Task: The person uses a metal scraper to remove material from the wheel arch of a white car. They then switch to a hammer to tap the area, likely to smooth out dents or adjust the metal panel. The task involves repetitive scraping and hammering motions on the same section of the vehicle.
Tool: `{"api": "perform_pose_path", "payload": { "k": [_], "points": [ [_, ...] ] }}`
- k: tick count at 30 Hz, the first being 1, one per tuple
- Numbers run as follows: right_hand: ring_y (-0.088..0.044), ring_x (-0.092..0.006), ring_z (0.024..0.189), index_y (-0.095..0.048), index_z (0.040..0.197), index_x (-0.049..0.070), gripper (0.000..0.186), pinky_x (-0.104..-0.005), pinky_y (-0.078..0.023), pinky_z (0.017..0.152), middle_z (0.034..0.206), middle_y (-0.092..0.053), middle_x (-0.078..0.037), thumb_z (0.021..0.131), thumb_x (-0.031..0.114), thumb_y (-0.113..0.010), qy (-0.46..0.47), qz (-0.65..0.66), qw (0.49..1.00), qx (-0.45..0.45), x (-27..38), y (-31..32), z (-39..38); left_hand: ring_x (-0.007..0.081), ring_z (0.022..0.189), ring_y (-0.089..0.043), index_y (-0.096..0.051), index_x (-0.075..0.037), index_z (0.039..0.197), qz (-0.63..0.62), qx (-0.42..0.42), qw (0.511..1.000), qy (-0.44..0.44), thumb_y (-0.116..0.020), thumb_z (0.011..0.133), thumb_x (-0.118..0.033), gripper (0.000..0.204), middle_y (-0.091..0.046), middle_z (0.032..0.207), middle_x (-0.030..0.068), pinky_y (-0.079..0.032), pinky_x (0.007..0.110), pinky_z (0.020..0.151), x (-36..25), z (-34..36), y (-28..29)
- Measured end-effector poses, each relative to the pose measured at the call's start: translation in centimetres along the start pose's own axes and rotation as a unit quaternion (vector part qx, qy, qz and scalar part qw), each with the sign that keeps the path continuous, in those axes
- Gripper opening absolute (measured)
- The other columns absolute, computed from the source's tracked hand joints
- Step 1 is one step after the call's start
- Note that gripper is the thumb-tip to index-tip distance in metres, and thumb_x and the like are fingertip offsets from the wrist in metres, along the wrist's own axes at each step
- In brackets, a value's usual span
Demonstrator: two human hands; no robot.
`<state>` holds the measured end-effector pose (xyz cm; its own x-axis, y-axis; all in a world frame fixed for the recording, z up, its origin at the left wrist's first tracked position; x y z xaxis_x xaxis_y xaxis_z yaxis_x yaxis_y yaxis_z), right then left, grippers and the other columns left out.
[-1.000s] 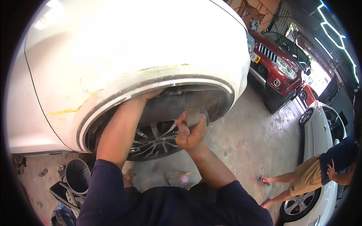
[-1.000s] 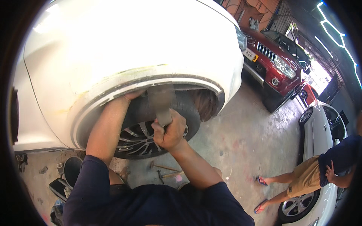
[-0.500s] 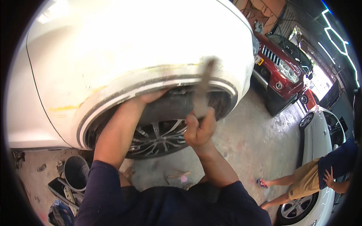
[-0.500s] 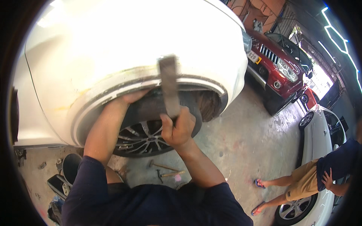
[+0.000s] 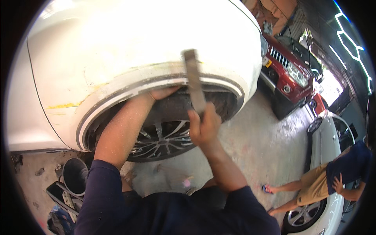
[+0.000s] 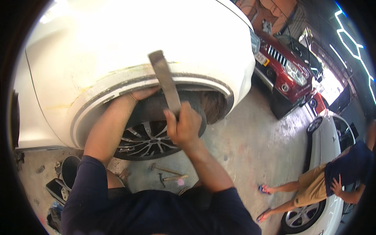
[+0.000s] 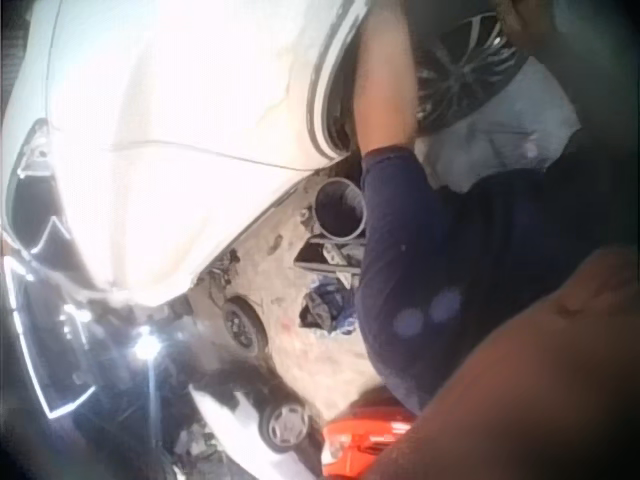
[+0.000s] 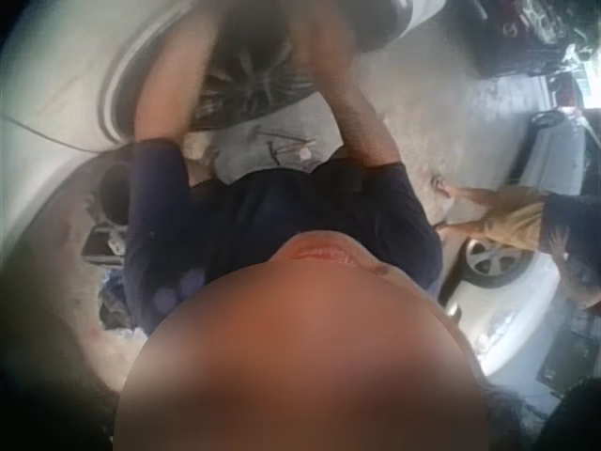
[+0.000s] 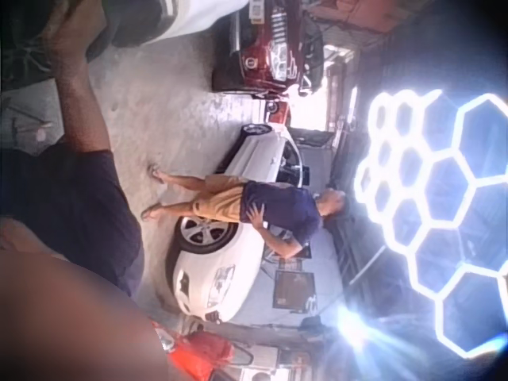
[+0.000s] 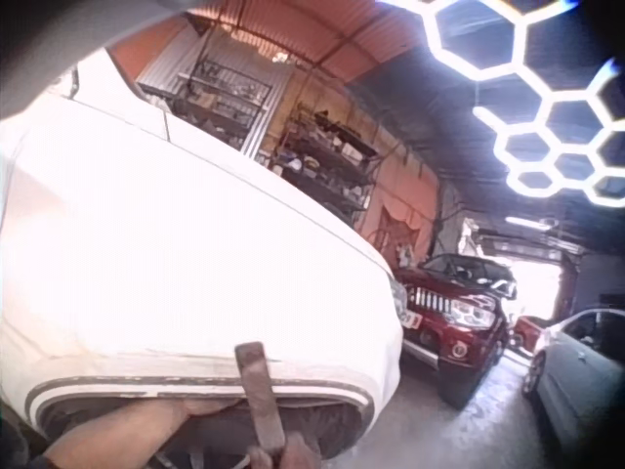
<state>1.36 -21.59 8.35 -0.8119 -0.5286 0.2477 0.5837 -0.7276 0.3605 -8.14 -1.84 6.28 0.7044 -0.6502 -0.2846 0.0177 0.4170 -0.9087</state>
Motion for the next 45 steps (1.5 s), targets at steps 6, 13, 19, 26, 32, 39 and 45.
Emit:
{"api": "perform_pose_path", "payload": {
  "k": [6,13,19,26,32,39,45],
  "points": [
    [-0.061,-0.0401,0.063,-0.06,0.09,0.002,0.024,-0.0474,-0.046,0.055,0.071,-0.058,-0.017,0.089,0.018,-0.078,0.02,-0.059,0.998,0.032,-0.4,-0.7,0.2,0.0308,0.132,-0.059,-0.051,-0.008,0.148,-0.039,0.005,0.999,0.012,-0.03,0.113,-0.044,0.054,-0.059,0.145,0.0188,-0.046,0.045,0.121,0.9,-0.7,-2.0],
    [-0.06,-0.039,0.061,-0.059,0.091,0.001,0.025,-0.0466,-0.044,0.054,0.07,-0.059,-0.017,0.091,0.017,-0.077,0.057,-0.094,0.993,0.044,0.4,-1.2,-0.2,0.0354,0.139,-0.053,-0.05,-0.006,0.149,-0.12,0.208,0.969,0.052,-0.035,0.112,-0.05,0.06,-0.056,0.149,0.0187,-0.042,0.056,0.12,0.5,-2.4,-3.9],
    [-0.059,-0.0377,0.06,-0.061,0.095,0.0,0.023,-0.0462,-0.045,0.055,0.072,-0.06,-0.017,0.092,0.017,-0.077,0.017,-0.096,0.994,0.049,0.6,-1.0,-0.3,0.0336,0.14,-0.053,-0.048,-0.006,0.152,-0.066,0.031,0.997,0.002,-0.035,0.113,-0.047,0.058,-0.053,0.153,0.0183,-0.044,0.05,0.122,0.0,-2.2,-2.6],
    [-0.059,-0.0379,0.06,-0.059,0.093,0.002,0.024,-0.0478,-0.045,0.056,0.07,-0.06,-0.015,0.094,0.018,-0.077,0.178,0.011,0.981,-0.073,2.5,0.3,-0.3,0.0342,0.141,-0.052,-0.049,-0.008,0.151,-0.082,-0.059,0.995,-0.022,-0.026,0.114,-0.046,0.058,-0.051,0.155,0.0181,-0.044,0.051,0.121,0.1,-2.1,-1.6],
    [-0.058,-0.0403,0.062,-0.06,0.089,0.003,0.025,-0.051,-0.045,0.058,0.069,-0.057,-0.015,0.096,0.021,-0.075,0.084,0.061,0.991,-0.088,2.0,1.1,0.1,0.0361,0.124,-0.066,-0.053,-0.003,0.144,0.104,-0.146,0.98,-0.082,-0.031,0.112,-0.048,0.058,-0.066,0.133,0.0198,-0.056,0.056,0.108,-1.2,-1.4,1.0],
    [-0.058,-0.0424,0.061,-0.06,0.095,0.0,0.024,-0.0514,-0.046,0.058,0.07,-0.058,-0.016,0.096,0.02,-0.074,0.064,-0.005,0.997,-0.033,2.0,0.2,1.1,0.0342,0.132,-0.06,-0.052,-0.007,0.147,0.06,-0.058,0.994,-0.071,-0.03,0.113,-0.048,0.057,-0.059,0.143,0.0189,-0.048,0.051,0.118,-0.5,-1.3,-1.6],
    [-0.059,-0.0404,0.064,-0.061,0.093,-0.002,0.025,-0.0486,-0.047,0.059,0.074,-0.059,-0.017,0.093,0.018,-0.076,-0.045,-0.065,0.996,0.05,-0.4,-1.3,1.2,0.0248,0.124,-0.064,-0.057,-0.006,0.139,-0.067,0.03,0.997,-0.021,-0.041,0.112,-0.043,0.049,-0.065,0.138,0.0151,-0.055,0.04,0.105,-0.9,-0.3,-1.2]
  ]
}}
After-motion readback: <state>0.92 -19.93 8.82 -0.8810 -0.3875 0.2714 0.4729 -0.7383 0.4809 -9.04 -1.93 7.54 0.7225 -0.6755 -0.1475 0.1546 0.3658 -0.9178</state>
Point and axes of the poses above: each hand's wrist, its own z-axis towards the middle knuckle, its own y-axis out of the back of the hand, x = y × z, the point moved 8 cm from there along z, towards the middle knuckle
